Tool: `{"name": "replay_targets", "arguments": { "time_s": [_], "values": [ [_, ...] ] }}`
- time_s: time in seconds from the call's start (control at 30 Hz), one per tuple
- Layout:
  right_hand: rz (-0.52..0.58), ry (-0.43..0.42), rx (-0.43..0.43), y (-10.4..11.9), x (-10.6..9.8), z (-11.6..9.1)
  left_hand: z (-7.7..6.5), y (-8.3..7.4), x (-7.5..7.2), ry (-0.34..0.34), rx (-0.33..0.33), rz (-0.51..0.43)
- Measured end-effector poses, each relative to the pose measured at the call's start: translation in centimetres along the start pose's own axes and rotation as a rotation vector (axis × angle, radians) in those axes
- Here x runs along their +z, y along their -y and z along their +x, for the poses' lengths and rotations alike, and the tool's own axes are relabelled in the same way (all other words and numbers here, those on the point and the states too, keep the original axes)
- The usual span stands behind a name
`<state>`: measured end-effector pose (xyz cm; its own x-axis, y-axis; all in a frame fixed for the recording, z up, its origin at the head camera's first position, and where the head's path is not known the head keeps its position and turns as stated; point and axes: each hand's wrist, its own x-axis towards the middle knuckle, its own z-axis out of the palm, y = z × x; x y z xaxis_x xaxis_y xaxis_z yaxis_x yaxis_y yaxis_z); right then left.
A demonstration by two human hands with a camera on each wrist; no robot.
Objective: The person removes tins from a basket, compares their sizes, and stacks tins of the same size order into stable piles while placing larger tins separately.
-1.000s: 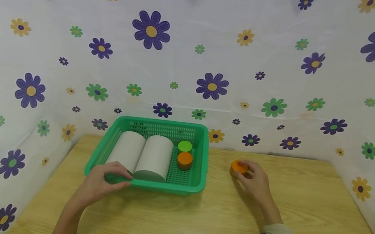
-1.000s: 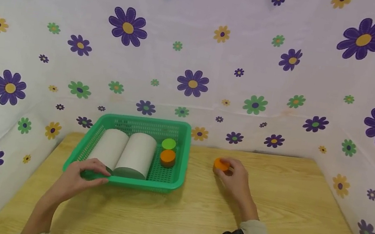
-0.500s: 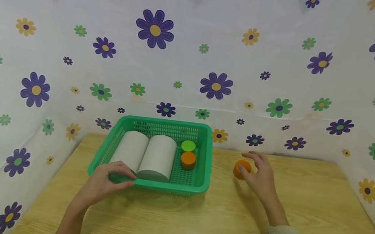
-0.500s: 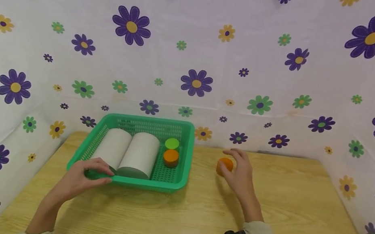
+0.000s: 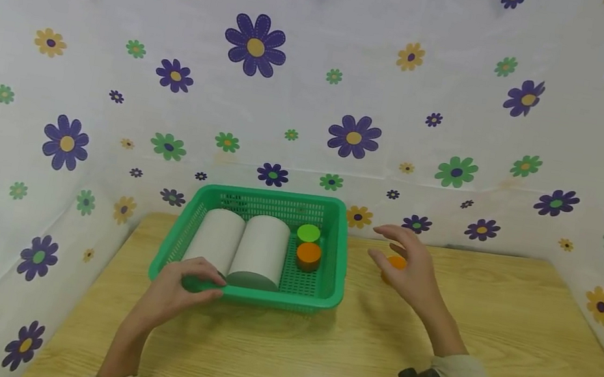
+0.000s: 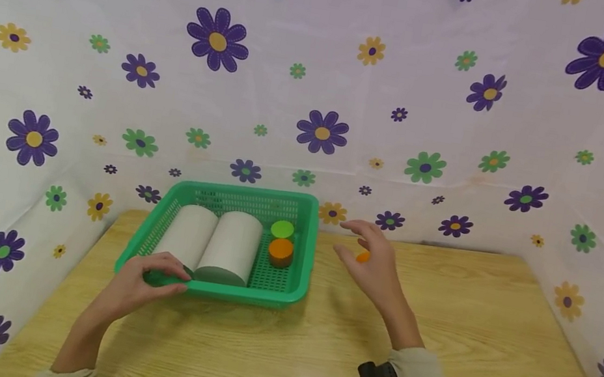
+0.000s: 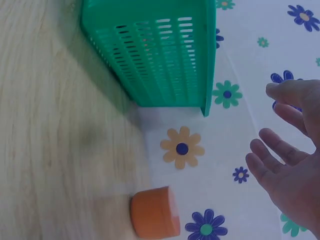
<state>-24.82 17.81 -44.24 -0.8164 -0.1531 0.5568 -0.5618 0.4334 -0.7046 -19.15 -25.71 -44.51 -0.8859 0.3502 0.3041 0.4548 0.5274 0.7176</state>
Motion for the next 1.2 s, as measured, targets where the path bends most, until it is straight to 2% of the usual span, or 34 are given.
{"name": "replay_targets", "arguments": {
  "time_s": [0.23,0.43,0.6,0.83,1.03,1.2],
  "values": [
    [0.013,0.049,-0.058,1.5,0.6,0.6,0.2,0.0,0.0,0.012,-0.012,0.004],
    [-0.013,0.103,-0.058,2.5,1.6,1.3,0.4,0.0,0.0,0.015,0.007,-0.005],
    [-0.071,0.179,-0.066,3.1,3.5,2.1,0.2,0.0,0.0,0.02,-0.001,-0.005],
    [-0.174,0.272,-0.142,3.3,6.0,3.3,0.1,0.0,0.0,0.021,-0.011,-0.002],
    [-0.215,0.304,-0.172,3.2,7.3,4.3,0.1,0.1,-0.2,0.017,-0.002,-0.008],
    [-0.288,0.372,-0.16,2.6,8.0,4.5,0.1,0.3,-0.1,0.016,0.0,-0.012]
  ]
}}
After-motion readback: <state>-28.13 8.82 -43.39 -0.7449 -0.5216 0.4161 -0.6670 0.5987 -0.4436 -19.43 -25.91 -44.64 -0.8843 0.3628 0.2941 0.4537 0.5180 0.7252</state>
